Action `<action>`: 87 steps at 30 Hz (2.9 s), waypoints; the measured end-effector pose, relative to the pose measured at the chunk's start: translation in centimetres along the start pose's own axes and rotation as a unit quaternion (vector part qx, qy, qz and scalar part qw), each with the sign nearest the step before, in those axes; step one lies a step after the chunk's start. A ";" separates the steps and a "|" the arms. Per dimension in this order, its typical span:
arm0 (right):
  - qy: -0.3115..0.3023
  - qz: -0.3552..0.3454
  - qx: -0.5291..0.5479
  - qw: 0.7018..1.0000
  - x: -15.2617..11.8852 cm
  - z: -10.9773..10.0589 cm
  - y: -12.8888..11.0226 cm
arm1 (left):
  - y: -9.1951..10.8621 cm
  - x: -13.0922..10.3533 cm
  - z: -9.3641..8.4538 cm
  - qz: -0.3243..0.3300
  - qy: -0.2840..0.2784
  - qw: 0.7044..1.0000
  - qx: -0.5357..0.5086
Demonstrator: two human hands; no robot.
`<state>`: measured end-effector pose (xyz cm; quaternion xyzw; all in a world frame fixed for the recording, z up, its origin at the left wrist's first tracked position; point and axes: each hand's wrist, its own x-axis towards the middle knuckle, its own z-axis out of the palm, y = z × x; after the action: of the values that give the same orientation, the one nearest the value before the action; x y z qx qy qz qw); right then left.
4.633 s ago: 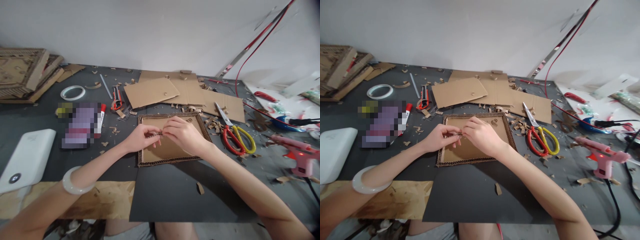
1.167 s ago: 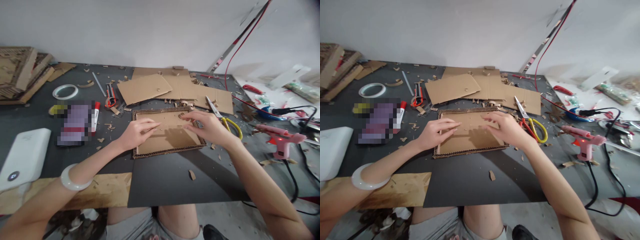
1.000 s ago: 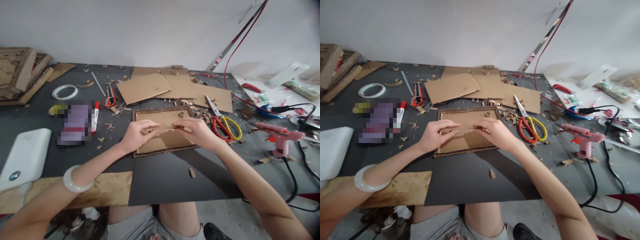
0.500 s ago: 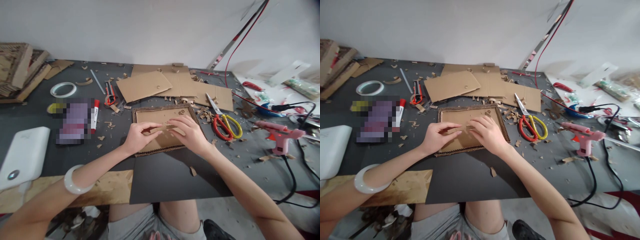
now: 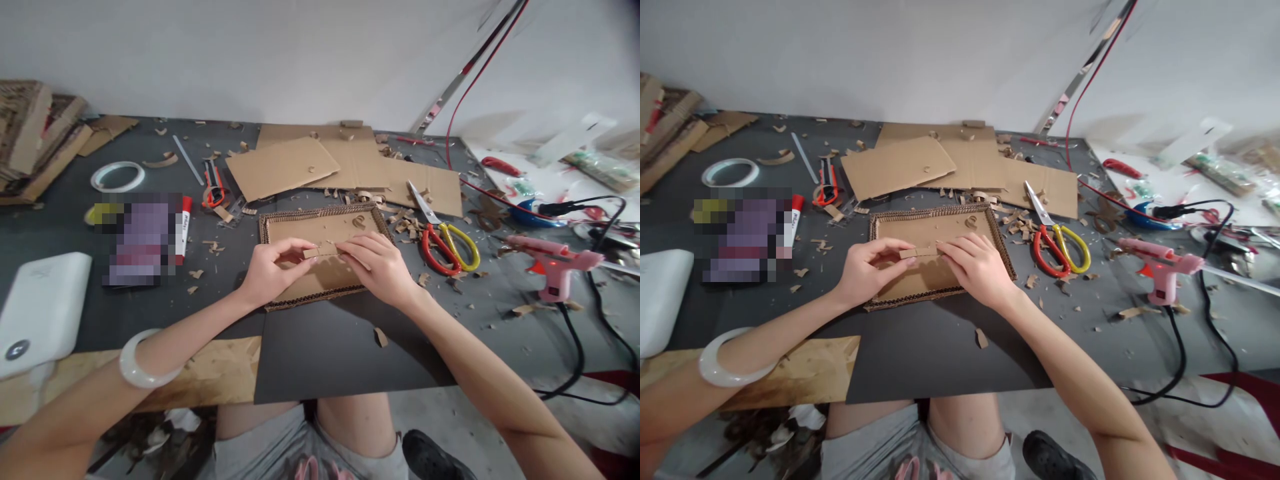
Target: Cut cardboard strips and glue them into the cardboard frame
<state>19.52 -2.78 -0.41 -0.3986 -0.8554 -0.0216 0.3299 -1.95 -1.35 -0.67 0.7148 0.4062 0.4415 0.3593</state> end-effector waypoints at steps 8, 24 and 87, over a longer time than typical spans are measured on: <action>0.035 -0.002 -0.007 0.999 -0.1 0.3 -0.1 | 0.1 0.0 0.2 0.028 0.015 0.999 0.007; 0.129 0.041 0.120 0.984 1.0 1.4 -5.2 | 0.2 -0.6 0.4 0.207 0.051 0.975 0.061; 0.084 0.075 0.161 0.980 0.4 1.3 -4.8 | -0.3 -0.8 0.3 0.246 0.042 0.959 0.136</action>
<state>15.24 -5.41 -0.13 -0.3999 -0.7847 0.1079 0.4613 -1.93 -1.97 -1.32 0.8154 0.2888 0.4866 0.1222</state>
